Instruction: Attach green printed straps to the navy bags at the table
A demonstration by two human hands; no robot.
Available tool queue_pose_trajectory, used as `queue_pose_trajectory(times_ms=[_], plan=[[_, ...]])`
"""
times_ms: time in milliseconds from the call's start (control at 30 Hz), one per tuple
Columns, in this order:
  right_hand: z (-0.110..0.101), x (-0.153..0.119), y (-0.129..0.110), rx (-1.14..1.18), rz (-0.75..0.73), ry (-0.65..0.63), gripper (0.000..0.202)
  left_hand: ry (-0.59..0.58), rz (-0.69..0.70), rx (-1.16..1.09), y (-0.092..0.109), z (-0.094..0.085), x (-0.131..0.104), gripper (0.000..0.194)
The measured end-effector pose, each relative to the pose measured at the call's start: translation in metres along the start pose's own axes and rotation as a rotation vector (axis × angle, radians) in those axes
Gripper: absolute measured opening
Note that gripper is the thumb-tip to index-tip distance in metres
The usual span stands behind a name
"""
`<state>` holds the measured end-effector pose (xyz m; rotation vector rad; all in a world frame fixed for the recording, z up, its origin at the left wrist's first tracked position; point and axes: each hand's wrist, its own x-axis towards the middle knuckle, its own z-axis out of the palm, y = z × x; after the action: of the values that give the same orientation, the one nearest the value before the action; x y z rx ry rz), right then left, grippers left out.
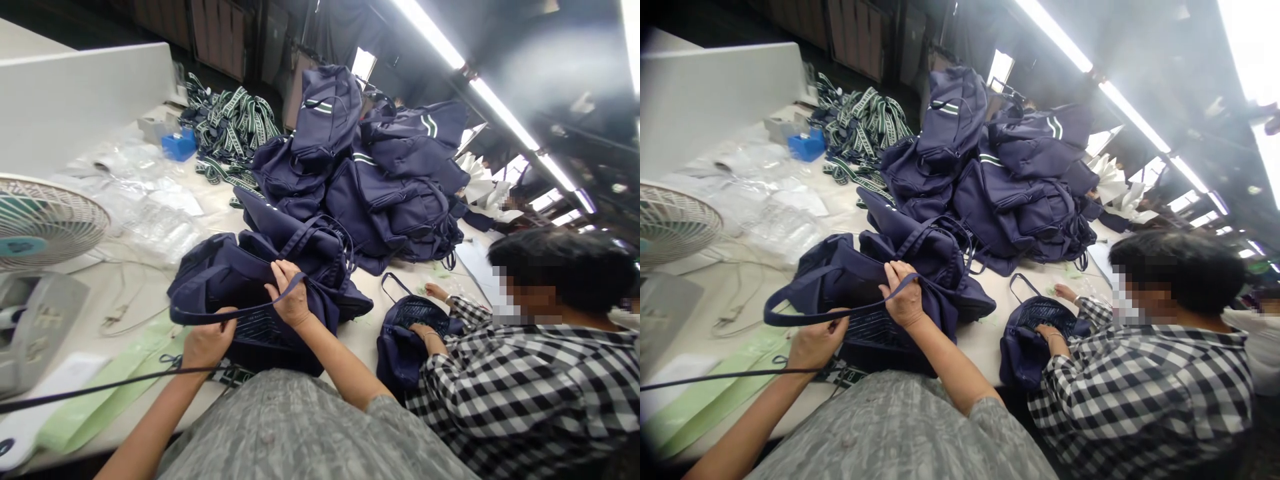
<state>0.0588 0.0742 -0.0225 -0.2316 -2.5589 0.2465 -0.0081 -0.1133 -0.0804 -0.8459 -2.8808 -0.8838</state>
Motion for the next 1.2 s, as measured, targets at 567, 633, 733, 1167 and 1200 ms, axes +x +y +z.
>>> queue_pose_trajectory(times_ms=[567,633,733,1167,1200], plan=[[-0.028,0.038,-0.059,-0.102,-0.059,-0.531,0.025,-0.018,-0.017,-0.154,0.003,-0.003,0.001,0.035],[-0.032,0.030,-0.062,-0.097,-0.130,-0.476,0.014,-0.026,-0.041,-0.140,0.003,-0.003,0.000,0.035],[-0.031,0.037,-0.058,-0.039,-0.035,-0.595,0.017,-0.020,-0.010,-0.152,0.002,0.000,0.000,0.034],[-0.015,0.070,-0.005,0.659,0.243,-0.795,0.043,0.072,-0.010,-0.172,0.002,0.001,-0.003,0.035],[-0.015,0.070,-0.009,0.650,0.219,-0.834,0.046,0.069,-0.022,-0.159,0.003,0.000,-0.003,0.035]])
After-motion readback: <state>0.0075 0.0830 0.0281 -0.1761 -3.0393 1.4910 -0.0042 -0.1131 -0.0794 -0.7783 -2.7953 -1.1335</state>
